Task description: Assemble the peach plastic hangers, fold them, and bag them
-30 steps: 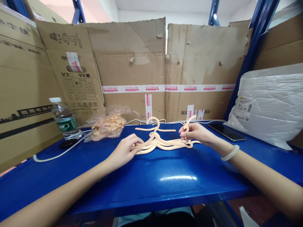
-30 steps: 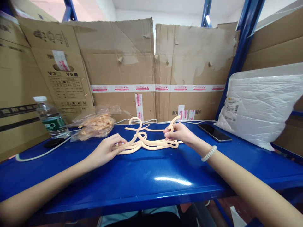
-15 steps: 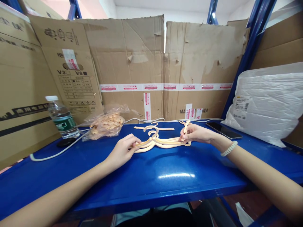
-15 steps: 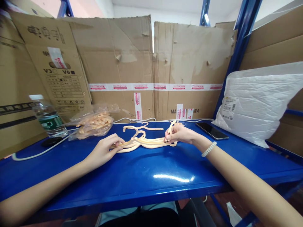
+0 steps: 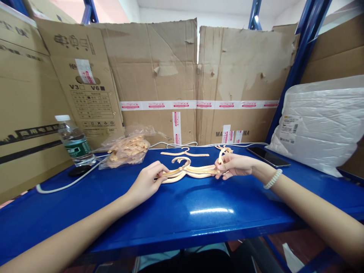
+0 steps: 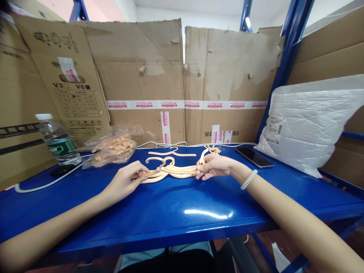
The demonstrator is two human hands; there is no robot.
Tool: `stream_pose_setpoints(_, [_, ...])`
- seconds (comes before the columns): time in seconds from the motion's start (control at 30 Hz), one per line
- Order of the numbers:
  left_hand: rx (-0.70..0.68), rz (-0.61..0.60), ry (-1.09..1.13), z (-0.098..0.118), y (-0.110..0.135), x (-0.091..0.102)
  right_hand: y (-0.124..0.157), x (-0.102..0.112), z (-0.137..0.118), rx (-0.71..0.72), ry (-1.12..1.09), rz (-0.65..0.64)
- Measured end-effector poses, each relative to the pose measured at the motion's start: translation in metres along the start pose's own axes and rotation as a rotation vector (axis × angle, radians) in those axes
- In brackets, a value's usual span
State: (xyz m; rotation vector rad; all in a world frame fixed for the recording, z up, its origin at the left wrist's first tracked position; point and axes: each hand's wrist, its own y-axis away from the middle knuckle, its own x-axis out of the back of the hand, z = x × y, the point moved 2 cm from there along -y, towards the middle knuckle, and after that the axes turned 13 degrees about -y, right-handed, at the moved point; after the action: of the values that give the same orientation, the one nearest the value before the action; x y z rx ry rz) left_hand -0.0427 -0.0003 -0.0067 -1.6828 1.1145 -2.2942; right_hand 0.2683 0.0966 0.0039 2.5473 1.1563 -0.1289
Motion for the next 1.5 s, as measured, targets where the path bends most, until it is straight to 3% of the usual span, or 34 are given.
stream_pose_setpoints(0.23, [-0.002,0.017,0.008,0.001,0.0,-0.001,-0.002,0.0,0.002,0.021,0.003,0.014])
stream_pose_setpoints(1.03, [-0.013,0.024,0.008,0.003,0.0,0.0,-0.003,-0.016,-0.002,0.35,0.154,0.317])
stream_pose_setpoints(1.5, [-0.007,0.002,-0.004,0.006,0.001,0.002,-0.001,-0.015,-0.006,0.423,0.071,0.42])
